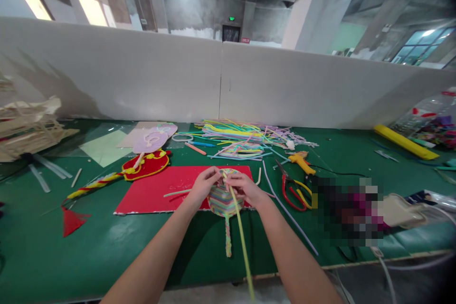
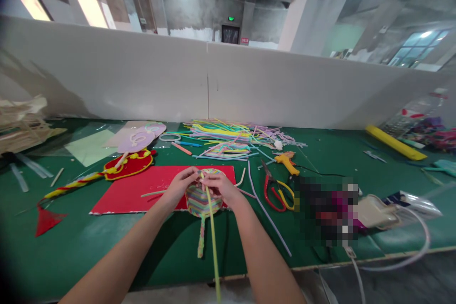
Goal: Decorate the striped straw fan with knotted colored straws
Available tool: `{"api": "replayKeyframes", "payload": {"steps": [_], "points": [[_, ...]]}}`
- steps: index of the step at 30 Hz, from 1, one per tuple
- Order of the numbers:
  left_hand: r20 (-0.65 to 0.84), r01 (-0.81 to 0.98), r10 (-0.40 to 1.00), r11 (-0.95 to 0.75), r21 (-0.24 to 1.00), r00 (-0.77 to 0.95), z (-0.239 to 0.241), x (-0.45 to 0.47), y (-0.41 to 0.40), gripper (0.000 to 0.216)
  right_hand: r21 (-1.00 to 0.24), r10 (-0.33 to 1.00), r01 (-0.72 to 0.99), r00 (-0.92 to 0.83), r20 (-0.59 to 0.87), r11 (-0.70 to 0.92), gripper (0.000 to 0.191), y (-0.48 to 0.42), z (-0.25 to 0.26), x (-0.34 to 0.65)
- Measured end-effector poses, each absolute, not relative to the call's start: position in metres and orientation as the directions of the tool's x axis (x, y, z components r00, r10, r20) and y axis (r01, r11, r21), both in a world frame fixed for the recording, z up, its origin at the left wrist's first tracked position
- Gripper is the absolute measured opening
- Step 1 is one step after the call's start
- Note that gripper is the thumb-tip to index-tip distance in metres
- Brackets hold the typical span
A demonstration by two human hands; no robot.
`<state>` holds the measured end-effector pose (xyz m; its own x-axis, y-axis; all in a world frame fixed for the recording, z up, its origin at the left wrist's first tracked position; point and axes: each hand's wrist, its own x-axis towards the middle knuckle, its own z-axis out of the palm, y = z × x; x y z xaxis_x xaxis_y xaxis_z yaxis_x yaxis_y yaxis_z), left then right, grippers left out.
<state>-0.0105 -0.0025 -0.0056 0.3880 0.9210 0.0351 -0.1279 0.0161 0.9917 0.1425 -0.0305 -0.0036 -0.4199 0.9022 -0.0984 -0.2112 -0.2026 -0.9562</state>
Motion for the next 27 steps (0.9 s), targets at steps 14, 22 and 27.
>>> {"api": "replayKeyframes", "payload": {"steps": [14, 22, 27], "points": [[0.013, 0.011, 0.727, -0.028, 1.0, 0.687, 0.004, -0.02, -0.006, 0.021, -0.797, 0.707, -0.432, -0.707, 0.01, -0.421, 0.031, -0.024, -0.011, 0.158], [0.119, -0.081, 0.891, -0.093, 0.992, 0.438, -0.005, -0.015, 0.0, 0.023, -0.927, 0.895, -0.291, -0.438, -0.092, -0.237, 0.024, -0.031, -0.001, 0.146], [0.142, -0.096, 0.972, -0.126, 0.987, 0.188, -0.007, -0.009, -0.004, 0.023, -0.966, 0.947, -0.221, -0.316, -0.06, -0.135, 0.027, -0.03, -0.01, 0.127]]}}
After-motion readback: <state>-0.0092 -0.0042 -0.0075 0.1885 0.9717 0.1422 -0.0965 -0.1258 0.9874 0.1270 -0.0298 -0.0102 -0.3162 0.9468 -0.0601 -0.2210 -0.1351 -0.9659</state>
